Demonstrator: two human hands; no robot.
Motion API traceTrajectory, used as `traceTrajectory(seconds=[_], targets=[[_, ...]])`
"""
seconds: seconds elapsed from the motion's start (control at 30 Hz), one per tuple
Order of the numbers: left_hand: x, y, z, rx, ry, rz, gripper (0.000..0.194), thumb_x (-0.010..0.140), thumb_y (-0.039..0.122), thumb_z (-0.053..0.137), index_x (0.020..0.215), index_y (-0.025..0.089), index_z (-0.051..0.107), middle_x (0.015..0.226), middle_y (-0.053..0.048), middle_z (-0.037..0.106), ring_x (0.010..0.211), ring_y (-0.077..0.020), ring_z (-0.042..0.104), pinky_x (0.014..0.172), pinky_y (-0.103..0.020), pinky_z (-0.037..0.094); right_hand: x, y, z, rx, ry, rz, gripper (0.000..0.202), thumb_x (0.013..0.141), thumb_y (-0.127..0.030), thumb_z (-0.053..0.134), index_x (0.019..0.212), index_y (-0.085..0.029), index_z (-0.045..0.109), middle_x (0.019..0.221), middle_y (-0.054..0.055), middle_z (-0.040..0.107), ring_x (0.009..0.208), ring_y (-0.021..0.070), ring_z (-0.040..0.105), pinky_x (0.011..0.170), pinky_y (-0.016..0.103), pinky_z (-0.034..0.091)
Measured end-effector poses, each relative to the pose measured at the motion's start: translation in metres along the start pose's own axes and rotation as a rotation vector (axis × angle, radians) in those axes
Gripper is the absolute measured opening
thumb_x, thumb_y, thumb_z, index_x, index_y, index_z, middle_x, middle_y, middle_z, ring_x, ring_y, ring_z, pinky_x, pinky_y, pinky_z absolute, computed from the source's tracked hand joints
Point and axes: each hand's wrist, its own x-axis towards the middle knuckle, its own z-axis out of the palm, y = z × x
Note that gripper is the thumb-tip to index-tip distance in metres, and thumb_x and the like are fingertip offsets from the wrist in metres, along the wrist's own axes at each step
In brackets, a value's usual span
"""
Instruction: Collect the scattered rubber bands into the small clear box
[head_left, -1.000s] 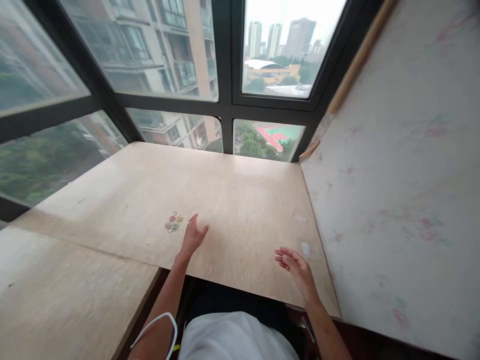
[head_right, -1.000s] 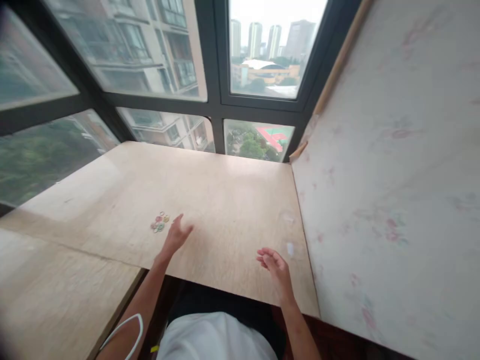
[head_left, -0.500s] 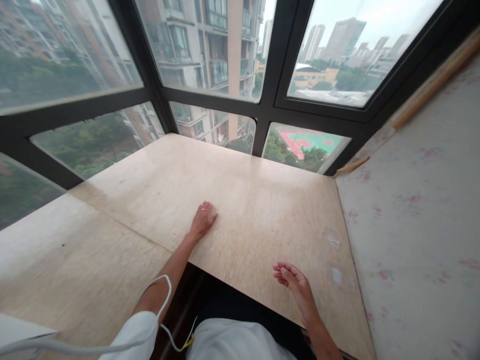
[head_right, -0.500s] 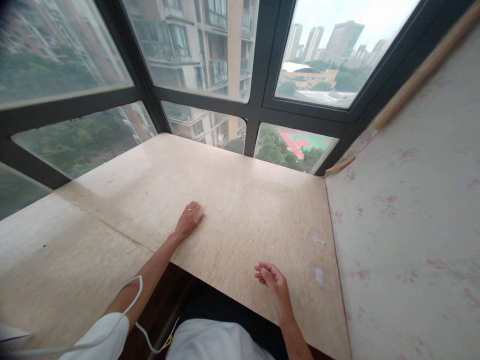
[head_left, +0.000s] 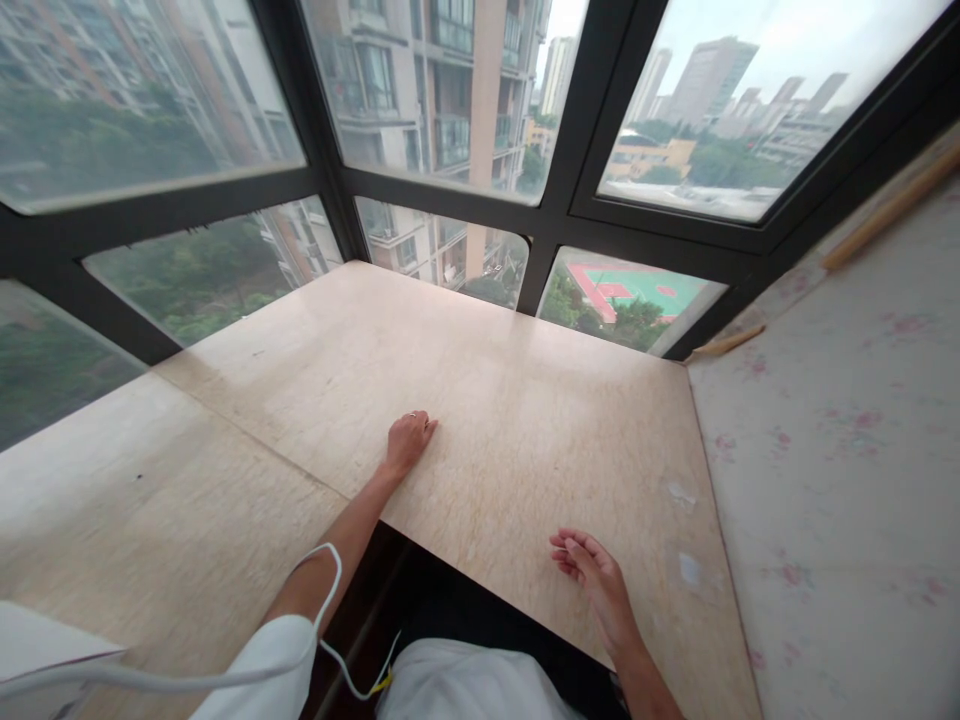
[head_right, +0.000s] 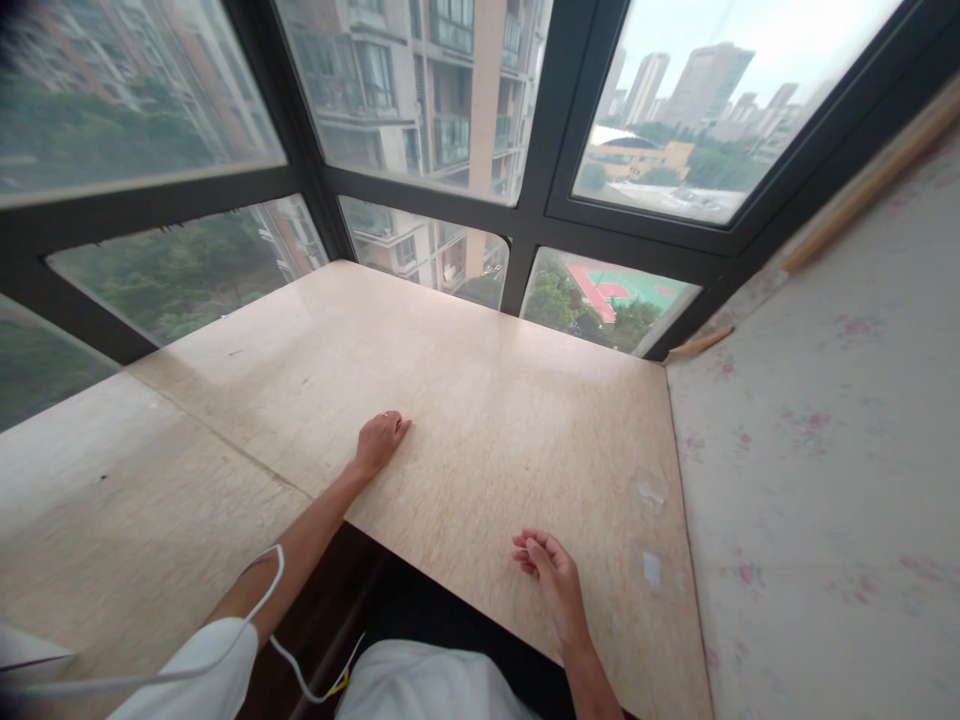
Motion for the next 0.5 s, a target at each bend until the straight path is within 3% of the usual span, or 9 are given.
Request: traceTrajectory(seconds=[0.27,0.5], targets=[[0.018,-0.011,-0.001,-0.103,-0.008,-0.048,0.033,0.092,0.046,0.043,0.077,0.019,0.055,0.071,-0.005,0.063,0.069,-0.0195,0.058,0.061,-0.026,0.034,-0.003,0.002,0.002,-0.002,0.007,0.001,0.042,0.061,-0.051,0.077,0.088,-0.019,0.071,0.092,0.009,0.073,0.077,0.0222,0.067,0.071,0.033,0.053],[0.028,-0.023,-0.012,-0.238,0.108,-0.163,0.045,0.098,0.046,0.019,0.085,0.016,0.049,0.072,-0.001,0.057,0.064,-0.0124,0.053,0.059,-0.022,0.036,-0.005,0.003,-0.001,-0.009,0.016,-0.004,0.039,0.062,-0.054,0.075,0.086,-0.023,0.072,0.092,0.008,0.073,0.079,0.0233,0.066,0.072,0.034,0.052]])
